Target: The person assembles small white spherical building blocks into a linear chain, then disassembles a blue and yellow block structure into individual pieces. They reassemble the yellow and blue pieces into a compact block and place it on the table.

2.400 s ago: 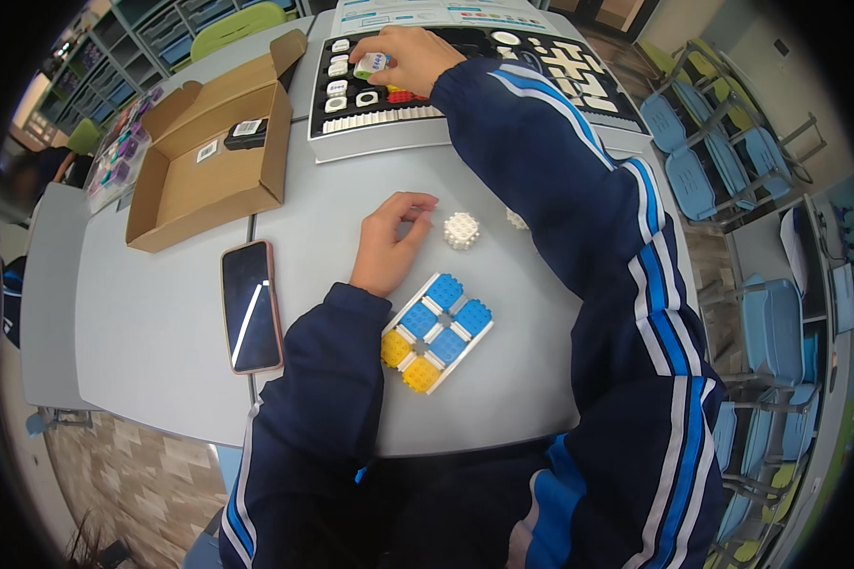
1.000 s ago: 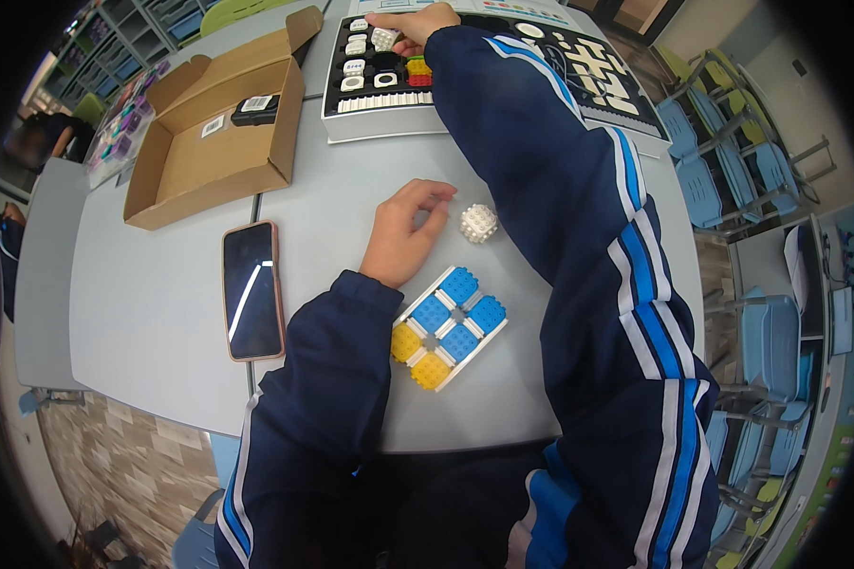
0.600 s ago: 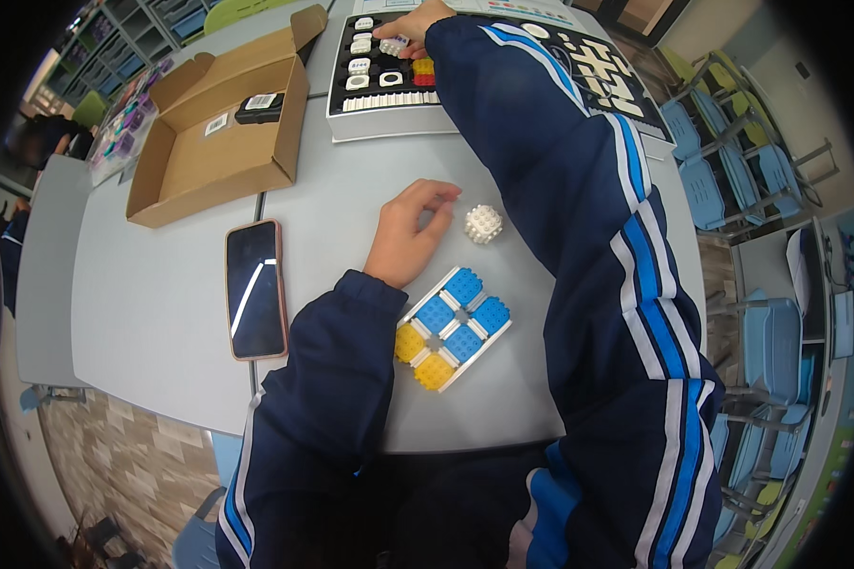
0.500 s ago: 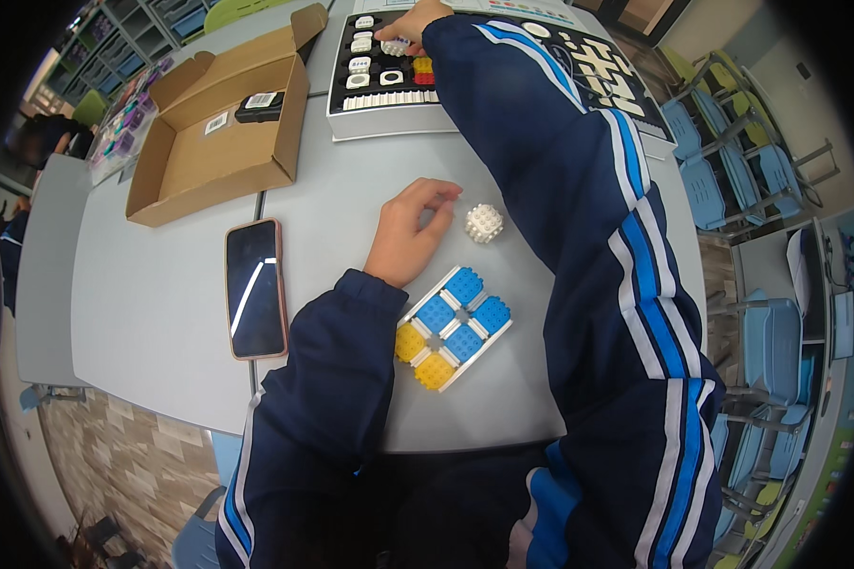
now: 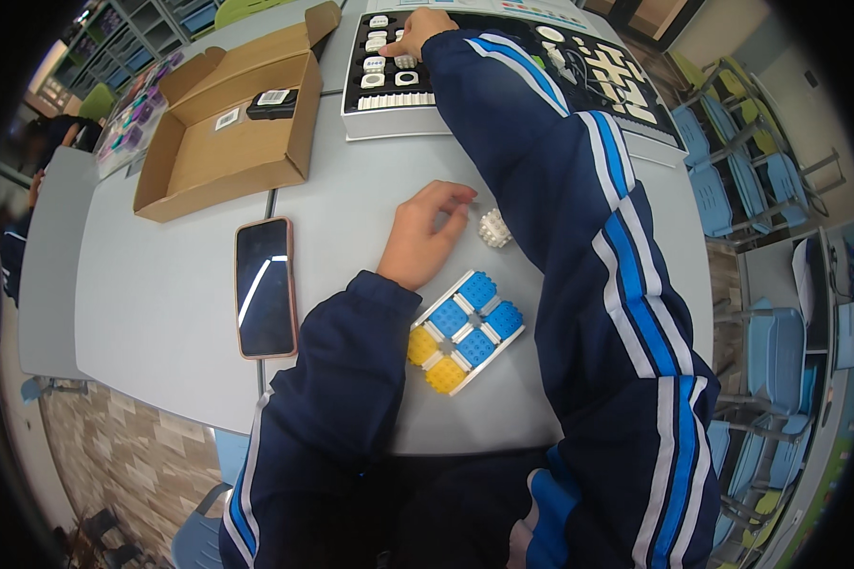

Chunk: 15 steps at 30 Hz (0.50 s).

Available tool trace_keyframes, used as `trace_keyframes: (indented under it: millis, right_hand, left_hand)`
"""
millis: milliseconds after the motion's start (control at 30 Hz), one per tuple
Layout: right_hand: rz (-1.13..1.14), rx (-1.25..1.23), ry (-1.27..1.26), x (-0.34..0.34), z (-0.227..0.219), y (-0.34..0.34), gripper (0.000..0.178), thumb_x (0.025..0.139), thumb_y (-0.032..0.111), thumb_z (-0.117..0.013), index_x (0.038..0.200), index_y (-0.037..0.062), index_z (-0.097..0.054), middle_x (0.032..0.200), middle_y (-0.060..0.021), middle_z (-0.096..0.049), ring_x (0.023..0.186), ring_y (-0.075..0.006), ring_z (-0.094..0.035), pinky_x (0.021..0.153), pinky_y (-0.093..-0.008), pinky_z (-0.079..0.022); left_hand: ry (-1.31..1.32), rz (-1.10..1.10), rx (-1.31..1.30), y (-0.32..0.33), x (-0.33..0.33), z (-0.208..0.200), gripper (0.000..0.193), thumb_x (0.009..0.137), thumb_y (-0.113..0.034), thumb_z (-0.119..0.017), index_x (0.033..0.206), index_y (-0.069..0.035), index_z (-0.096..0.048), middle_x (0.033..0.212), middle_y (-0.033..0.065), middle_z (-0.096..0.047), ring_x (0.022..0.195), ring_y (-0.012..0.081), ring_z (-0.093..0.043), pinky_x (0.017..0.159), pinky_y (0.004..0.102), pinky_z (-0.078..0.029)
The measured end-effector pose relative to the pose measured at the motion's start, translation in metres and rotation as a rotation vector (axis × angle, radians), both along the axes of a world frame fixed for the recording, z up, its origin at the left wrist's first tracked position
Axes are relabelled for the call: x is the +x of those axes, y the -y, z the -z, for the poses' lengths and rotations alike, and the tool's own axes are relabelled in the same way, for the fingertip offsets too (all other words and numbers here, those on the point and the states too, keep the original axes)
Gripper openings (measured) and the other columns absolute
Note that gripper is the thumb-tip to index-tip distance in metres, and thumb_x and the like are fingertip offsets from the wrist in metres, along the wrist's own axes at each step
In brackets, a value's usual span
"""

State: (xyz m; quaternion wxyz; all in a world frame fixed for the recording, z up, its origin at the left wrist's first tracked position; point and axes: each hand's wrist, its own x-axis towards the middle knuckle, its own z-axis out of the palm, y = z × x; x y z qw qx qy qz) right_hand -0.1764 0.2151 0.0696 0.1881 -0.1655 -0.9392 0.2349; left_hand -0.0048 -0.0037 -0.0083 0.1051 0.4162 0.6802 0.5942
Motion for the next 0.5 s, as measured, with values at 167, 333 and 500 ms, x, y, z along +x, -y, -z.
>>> trace_keyframes:
  millis: [167, 333, 500]
  right_hand:
    - [0.108, 0.216, 0.018, -0.024, 0.032, -0.02, 0.062, 0.067, 0.055, -0.083, 0.107, 0.0081, -0.073, 0.104, -0.0171, -0.072, 0.094, -0.0306, -0.07, 0.09, -0.0413, -0.053]
    - [0.068, 0.208, 0.087, -0.022, 0.029, -0.017, 0.059, 0.071, 0.058, -0.078, 0.103, 0.009, -0.073, 0.102, -0.0161, -0.072, 0.093, -0.0306, -0.071, 0.088, -0.0413, -0.053]
    - [-0.005, 0.186, 0.064, -0.02, 0.028, -0.006, 0.057, 0.075, 0.061, -0.074, 0.097, 0.0088, -0.073, 0.095, -0.0147, -0.073, 0.093, -0.0299, -0.07, 0.085, -0.0415, -0.053]
  left_hand:
    - [0.006, 0.027, 0.03, -0.008, 0.004, -0.002, 0.021, 0.084, 0.001, -0.056, 0.103, 0.0, -0.064, 0.098, 0.0155, -0.065, 0.087, 0.0291, -0.065, 0.079, 0.0362, -0.052]
    - [-0.014, 0.019, 0.028, -0.005, 0.002, -0.002, 0.02, 0.084, 0.001, -0.056, 0.102, 0.0, -0.064, 0.097, 0.0155, -0.065, 0.087, 0.0295, -0.065, 0.079, 0.0364, -0.052]
    - [-0.016, -0.012, 0.015, 0.002, -0.002, 0.0, 0.02, 0.084, 0.001, -0.056, 0.102, 0.0, -0.064, 0.097, 0.0154, -0.065, 0.087, 0.0294, -0.065, 0.079, 0.0367, -0.052]
